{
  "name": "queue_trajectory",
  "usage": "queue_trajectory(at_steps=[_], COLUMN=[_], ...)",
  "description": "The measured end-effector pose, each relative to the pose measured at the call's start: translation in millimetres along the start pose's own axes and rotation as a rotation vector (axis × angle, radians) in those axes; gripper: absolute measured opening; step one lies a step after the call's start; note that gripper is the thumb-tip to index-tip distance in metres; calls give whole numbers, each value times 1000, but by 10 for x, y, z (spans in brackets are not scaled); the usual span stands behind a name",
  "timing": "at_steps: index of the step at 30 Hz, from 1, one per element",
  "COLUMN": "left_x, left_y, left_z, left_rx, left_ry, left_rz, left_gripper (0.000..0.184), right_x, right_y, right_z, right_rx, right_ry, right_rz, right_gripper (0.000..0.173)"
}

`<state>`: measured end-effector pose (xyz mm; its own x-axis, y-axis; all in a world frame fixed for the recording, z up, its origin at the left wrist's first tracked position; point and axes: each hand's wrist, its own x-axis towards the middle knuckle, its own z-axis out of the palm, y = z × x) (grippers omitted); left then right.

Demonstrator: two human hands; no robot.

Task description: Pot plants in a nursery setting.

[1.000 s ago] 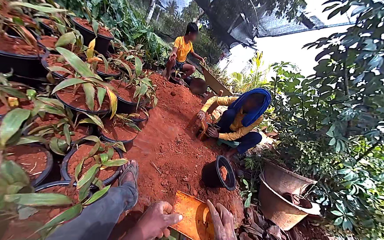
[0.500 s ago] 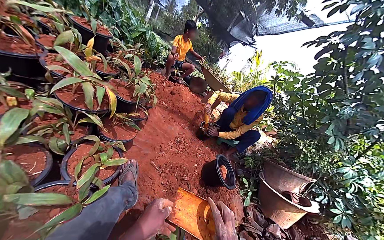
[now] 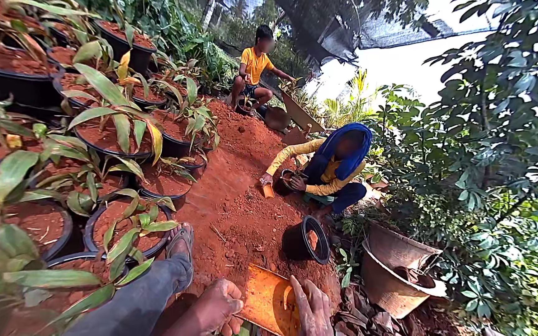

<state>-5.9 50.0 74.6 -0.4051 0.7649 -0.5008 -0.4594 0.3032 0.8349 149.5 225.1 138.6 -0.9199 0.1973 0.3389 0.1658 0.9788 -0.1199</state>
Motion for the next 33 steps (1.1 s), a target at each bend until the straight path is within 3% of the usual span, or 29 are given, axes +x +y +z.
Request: queue_trajectory(at_steps=[13, 20, 33], left_x=[-35, 30, 39], left_y=[43, -19, 23], left_z=[19, -37, -52], left_rx=[-270, 27, 290], left_ry=[73, 48, 49], left_rz=[55, -16, -106], left_gripper=[21, 27, 24], right_x=[0, -15, -28], right_y=[22, -51, -113], right_z=[-31, 32, 68], right_rx=[32, -7, 5], right_ry=[14, 4, -6], right_rz=[47, -12, -51], right_gripper=[102, 100, 96])
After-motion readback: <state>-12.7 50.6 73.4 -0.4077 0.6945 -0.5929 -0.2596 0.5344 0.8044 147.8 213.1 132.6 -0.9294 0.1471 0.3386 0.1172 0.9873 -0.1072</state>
